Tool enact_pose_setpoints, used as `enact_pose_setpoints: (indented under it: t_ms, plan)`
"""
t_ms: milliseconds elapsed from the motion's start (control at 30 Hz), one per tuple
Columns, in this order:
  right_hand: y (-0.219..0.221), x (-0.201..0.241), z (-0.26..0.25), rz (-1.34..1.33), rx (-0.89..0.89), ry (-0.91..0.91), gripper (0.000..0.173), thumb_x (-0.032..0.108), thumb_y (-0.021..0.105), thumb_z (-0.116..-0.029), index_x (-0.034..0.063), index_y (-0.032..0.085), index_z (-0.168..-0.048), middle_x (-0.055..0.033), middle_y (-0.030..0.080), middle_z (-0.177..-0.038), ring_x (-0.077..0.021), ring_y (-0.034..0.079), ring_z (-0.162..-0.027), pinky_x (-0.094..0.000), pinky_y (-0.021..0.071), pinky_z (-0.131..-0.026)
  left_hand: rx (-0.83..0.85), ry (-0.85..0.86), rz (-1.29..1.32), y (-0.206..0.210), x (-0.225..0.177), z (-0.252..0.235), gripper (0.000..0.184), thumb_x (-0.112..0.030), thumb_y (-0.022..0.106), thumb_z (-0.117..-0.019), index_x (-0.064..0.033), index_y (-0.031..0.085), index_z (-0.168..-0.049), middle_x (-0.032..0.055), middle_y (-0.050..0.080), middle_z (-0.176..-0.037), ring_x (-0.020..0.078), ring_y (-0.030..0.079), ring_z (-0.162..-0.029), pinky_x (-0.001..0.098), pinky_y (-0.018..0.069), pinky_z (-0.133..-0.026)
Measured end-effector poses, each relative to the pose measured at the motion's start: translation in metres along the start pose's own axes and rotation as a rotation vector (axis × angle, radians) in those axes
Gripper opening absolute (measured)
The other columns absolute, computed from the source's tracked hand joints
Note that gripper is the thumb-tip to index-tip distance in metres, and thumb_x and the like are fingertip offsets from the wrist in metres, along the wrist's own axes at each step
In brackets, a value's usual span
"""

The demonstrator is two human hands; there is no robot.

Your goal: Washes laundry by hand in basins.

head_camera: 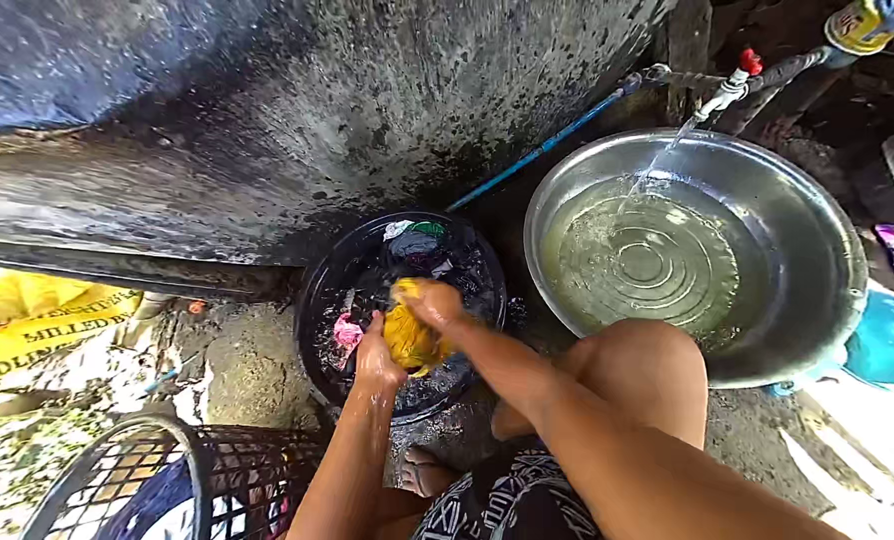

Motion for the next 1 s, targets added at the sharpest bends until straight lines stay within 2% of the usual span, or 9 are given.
enact_pose_setpoints:
  t_ms: [100, 200, 433, 567, 667, 767, 867, 933, 1000]
  plan:
    - [-0.032, -0.051, -0.022, -0.026, -0.116, 0.091, 0.056, 0.051, 0.057, -0.1034, 0.0069, 0.065, -0.137, -0.0194, 0.060, -0.143, -0.0401, 0.058, -0.130, -0.0646, 0.0466, -0.105, 0.168, 0.153, -0.136, -0.051, -0.034, -0.019, 0.045, -0.038, 0.036, -0.1121, -0.0046, 0.052, -0.138, 0.0127, 0.069, -0.116, 0.0220, 0.068, -0.104, 0.0455, 0.0586, -0.089]
    - [-0.085, -0.059, -0.019, -0.418, -0.337, 0.104, 0.048, 0.040, 0.061, -0.1033, -0.0029, 0.066, -0.125, -0.0257, 0.069, -0.118, -0.0374, 0.066, -0.111, -0.0580, 0.0510, -0.099, 0.085, 0.241, -0.258, -0.122, -0.082, -0.015, 0.036, -0.025, 0.042, -0.1106, -0.0044, 0.050, -0.139, 0.0111, 0.068, -0.116, 0.0194, 0.069, -0.102, 0.0430, 0.0593, -0.088]
    - [-0.204, 0.071, 0.021, -0.750, -0.378, -0.195, 0.037, 0.031, 0.057, -0.1064, 0.0010, 0.062, -0.127, -0.0109, 0.071, -0.107, -0.0161, 0.070, -0.096, -0.0372, 0.0592, -0.088, -0.143, 0.529, -0.259, -0.202, -0.220, 0.085, 0.022, -0.029, 0.043, -0.1084, -0.0167, 0.060, -0.114, -0.0054, 0.068, -0.091, 0.0056, 0.067, -0.080, 0.0276, 0.0591, -0.071]
    - [-0.243, 0.141, 0.041, -0.911, -0.299, -0.347, 0.036, 0.034, 0.052, -0.1083, 0.0047, 0.058, -0.129, -0.0064, 0.071, -0.105, -0.0157, 0.071, -0.096, -0.0362, 0.0614, -0.086, -0.010, 0.688, -0.096, -0.216, -0.277, 0.121, 0.028, -0.041, 0.035, -0.1090, -0.0282, 0.058, -0.118, -0.0091, 0.071, -0.105, 0.0059, 0.069, -0.098, 0.0306, 0.0600, -0.083]
    - [-0.244, 0.169, 0.046, -1.022, -0.155, -0.434, 0.041, 0.037, 0.038, -0.1126, 0.0066, 0.054, -0.135, -0.0083, 0.069, -0.115, -0.0185, 0.070, -0.108, -0.0399, 0.0599, -0.093, 0.182, 0.800, 0.081, -0.207, -0.291, 0.134, 0.038, -0.040, 0.026, -0.1111, -0.0232, 0.060, -0.115, -0.0041, 0.072, -0.105, 0.0097, 0.069, -0.101, 0.0338, 0.0600, -0.087]
    - [-0.213, 0.172, 0.045, -0.995, 0.076, -0.481, 0.053, 0.047, 0.019, -0.1126, 0.0111, 0.051, -0.136, -0.0060, 0.068, -0.115, -0.0165, 0.068, -0.108, -0.0398, 0.0591, -0.093, 0.253, 0.784, 0.179, -0.164, -0.268, 0.129, 0.034, -0.033, 0.028, -0.1117, -0.0233, 0.060, -0.106, -0.0050, 0.073, -0.097, 0.0074, 0.070, -0.095, 0.0303, 0.0605, -0.083]
    - [-0.169, 0.125, 0.026, -0.513, 0.121, -0.340, 0.057, 0.047, 0.026, -0.1119, 0.0048, 0.062, -0.125, -0.0060, 0.072, -0.103, -0.0149, 0.071, -0.095, -0.0389, 0.0611, -0.086, 0.215, 0.554, -0.125, -0.106, -0.199, 0.095, 0.038, -0.035, 0.030, -0.1098, -0.0261, 0.065, -0.099, -0.0105, 0.072, -0.086, 0.0019, 0.069, -0.079, 0.0246, 0.0600, -0.069]
    - [-0.129, 0.071, 0.004, 0.142, 0.145, -0.237, 0.045, 0.039, 0.052, -0.1079, -0.0013, 0.069, -0.116, -0.0187, 0.071, -0.105, -0.0298, 0.069, -0.099, -0.0533, 0.0554, -0.090, 0.127, 0.386, -0.520, -0.084, -0.133, 0.048, 0.035, -0.030, 0.038, -0.1111, -0.0064, 0.063, -0.119, 0.0084, 0.069, -0.098, 0.0180, 0.068, -0.089, 0.0402, 0.0592, -0.079]
    - [-0.065, 0.005, -0.013, 0.601, 0.282, -0.115, 0.050, 0.034, 0.072, -0.0962, 0.0024, 0.063, -0.134, -0.0300, 0.058, -0.137, -0.0519, 0.053, -0.128, -0.0753, 0.0414, -0.101, 0.257, 0.182, -1.049, -0.067, -0.052, -0.013, 0.047, -0.028, 0.043, -0.1122, 0.0118, 0.054, -0.135, 0.0325, 0.061, -0.128, 0.0426, 0.060, -0.123, 0.0596, 0.0450, -0.107]
Point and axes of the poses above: each hand's wrist, its own z-axis away from the middle knuckle, its own y-axis out of the palm, x = y × z, the point moved 7 cm from there along -z, towards the middle knuckle
